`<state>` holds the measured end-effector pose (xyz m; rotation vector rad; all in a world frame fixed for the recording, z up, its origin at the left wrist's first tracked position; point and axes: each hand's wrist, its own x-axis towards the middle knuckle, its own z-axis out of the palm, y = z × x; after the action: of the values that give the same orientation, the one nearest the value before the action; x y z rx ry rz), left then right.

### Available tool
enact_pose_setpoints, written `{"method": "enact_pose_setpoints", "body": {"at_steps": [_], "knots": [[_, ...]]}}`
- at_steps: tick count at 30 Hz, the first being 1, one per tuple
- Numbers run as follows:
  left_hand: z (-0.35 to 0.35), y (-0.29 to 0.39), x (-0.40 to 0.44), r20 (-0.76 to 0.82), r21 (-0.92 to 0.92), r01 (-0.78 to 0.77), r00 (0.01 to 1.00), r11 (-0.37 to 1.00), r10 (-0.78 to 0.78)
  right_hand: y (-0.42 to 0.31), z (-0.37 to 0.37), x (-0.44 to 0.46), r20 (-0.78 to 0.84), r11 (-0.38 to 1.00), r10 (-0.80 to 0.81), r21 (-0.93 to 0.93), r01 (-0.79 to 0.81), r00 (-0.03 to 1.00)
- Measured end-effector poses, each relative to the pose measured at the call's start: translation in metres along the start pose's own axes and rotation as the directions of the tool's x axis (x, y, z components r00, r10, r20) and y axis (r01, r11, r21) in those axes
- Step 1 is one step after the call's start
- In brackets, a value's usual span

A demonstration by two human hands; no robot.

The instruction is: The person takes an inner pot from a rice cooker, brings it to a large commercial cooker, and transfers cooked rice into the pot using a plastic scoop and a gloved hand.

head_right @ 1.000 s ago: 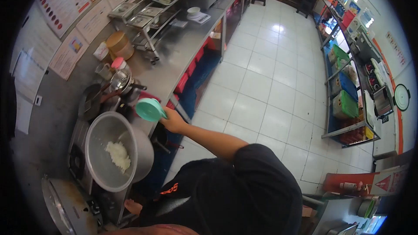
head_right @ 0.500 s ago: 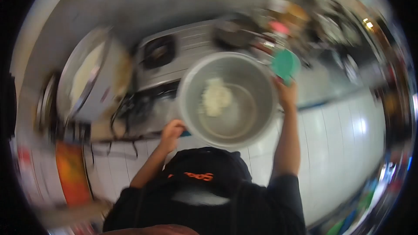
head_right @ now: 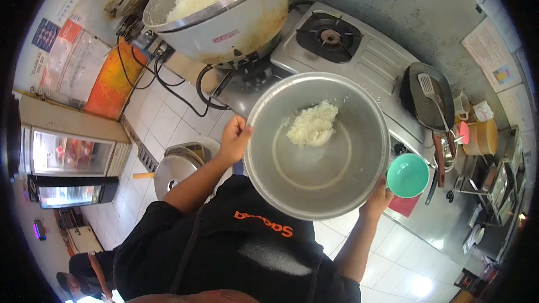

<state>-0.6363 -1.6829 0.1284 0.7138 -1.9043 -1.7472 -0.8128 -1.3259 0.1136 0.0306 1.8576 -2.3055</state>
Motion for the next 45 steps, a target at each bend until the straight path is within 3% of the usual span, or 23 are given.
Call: {"method": "enact_pose_setpoints", "body": {"at_steps": [5, 17, 20, 22, 23, 24, 25, 27, 28, 29, 31, 32, 33, 34, 36, 37, 38, 39, 40, 41, 42, 44, 45], "knots": [[-0.020, 0.010, 0.026, -0.049, -0.177, -0.059, 0.997, 0.982, 0.051, -0.002, 0.043, -0.004, 0.062, 0.996, -0.064, 0.058, 0.061, 0.996], [-0.021, -0.006, 0.049, 0.012, -0.240, -0.080, 0.996, 0.968, 0.085, 0.003, 0.047, 0.002, -0.011, 0.985, -0.134, -0.115, 0.131, 0.991], [-0.033, 0.004, 0.053, 0.071, -0.149, -0.060, 0.995, 0.987, 0.071, 0.002, 0.041, 0.009, -0.058, 0.964, -0.204, -0.187, 0.190, 0.977], [-0.055, 0.016, 0.066, 0.235, 0.051, -0.313, 0.927, 0.948, 0.294, -0.003, 0.048, 0.008, -0.135, 0.907, -0.265, -0.371, 0.199, 0.955], [-0.077, 0.019, 0.077, 0.238, 0.045, -0.314, 0.925, 0.948, 0.296, -0.014, 0.055, 0.004, -0.166, 0.853, -0.311, -0.484, 0.198, 0.936], [-0.108, 0.019, 0.091, 0.130, 0.127, -0.570, 0.821, 0.812, 0.556, -0.019, 0.052, 0.006, -0.249, 0.836, -0.307, -0.532, 0.135, 0.918], [-0.141, 0.017, 0.109, 0.046, 0.234, -0.761, 0.630, 0.605, 0.775, -0.023, 0.045, 0.010, -0.332, 0.818, -0.308, -0.571, 0.070, 0.891], [-0.215, 0.002, 0.146, -0.184, 0.443, -0.758, 0.447, 0.479, 0.876, -0.033, 0.032, 0.007, -0.477, 0.855, -0.462, -0.462, 0.234, 0.748], [-0.255, -0.005, 0.159, -0.241, 0.536, -0.647, 0.499, 0.543, 0.832, -0.055, 0.027, 0.012, -0.343, 0.758, -0.479, -0.625, 0.185, 0.808], [-0.282, -0.005, 0.180, -0.340, 0.599, -0.552, 0.480, 0.580, 0.809, -0.085, 0.030, 0.007, -0.210, 0.627, -0.457, -0.765, 0.146, 0.864], [-0.322, 0.008, 0.220, -0.444, 0.674, -0.371, 0.488, 0.639, 0.752, -0.142, 0.177, -0.001, -0.367, 0.713, -0.480, -0.692, 0.110, 0.797], [-0.336, 0.019, 0.235, -0.459, 0.696, -0.293, 0.521, 0.656, 0.720, -0.149, 0.194, 0.016, -0.248, 0.618, -0.565, -0.759, 0.204, 0.787], [-0.345, 0.027, 0.248, -0.453, 0.685, -0.301, 0.536, 0.663, 0.712, -0.159, 0.194, 0.034, -0.121, 0.510, -0.632, -0.809, 0.293, 0.766], [-0.351, 0.034, 0.260, -0.410, 0.700, -0.328, 0.542, 0.634, 0.734, -0.176, 0.177, 0.058, 0.106, 0.246, -0.645, -0.909, 0.337, 0.757], [-0.366, 0.026, 0.280, -0.310, 0.756, -0.385, 0.502, 0.529, 0.807, -0.206, 0.327, 0.058, 0.275, 0.216, -0.558, -0.863, 0.456, 0.783], [-0.370, 0.021, 0.284, -0.311, 0.747, -0.389, 0.512, 0.539, 0.801, -0.217, 0.386, 0.066, 0.469, -0.025, -0.501, -0.848, 0.530, 0.728], [-0.374, 0.018, 0.284, -0.317, 0.745, -0.436, 0.434, 0.504, 0.843, -0.220, 0.439, 0.071, 0.572, -0.045, -0.426, -0.787, 0.615, 0.701], [-0.377, 0.017, 0.285, -0.323, 0.746, -0.477, 0.350, 0.464, 0.879, -0.222, 0.480, 0.077, 0.664, -0.175, -0.324, -0.743, 0.646, 0.675], [-0.379, 0.022, 0.286, -0.366, 0.719, -0.506, 0.307, 0.476, 0.879, -0.217, 0.519, 0.080, 0.570, -0.112, -0.220, -0.821, 0.560, 0.791], [-0.379, 0.028, 0.289, -0.366, 0.717, -0.506, 0.313, 0.480, 0.877, -0.208, 0.537, 0.095, 0.746, -0.159, -0.163, -0.666, 0.729, 0.646], [-0.379, 0.035, 0.292, -0.393, 0.639, -0.596, 0.292, 0.487, 0.872, -0.195, 0.554, 0.105, 0.762, -0.233, -0.118, -0.645, 0.728, 0.637], [-0.379, 0.048, 0.295, -0.416, 0.550, -0.684, 0.273, 0.479, 0.867, -0.168, 0.591, 0.130, 0.783, -0.142, 0.092, -0.601, 0.786, 0.615], [-0.379, 0.054, 0.296, -0.399, 0.492, -0.732, 0.293, 0.472, 0.869, -0.151, 0.608, 0.137, 0.745, -0.231, 0.164, -0.609, 0.759, 0.647]]}}
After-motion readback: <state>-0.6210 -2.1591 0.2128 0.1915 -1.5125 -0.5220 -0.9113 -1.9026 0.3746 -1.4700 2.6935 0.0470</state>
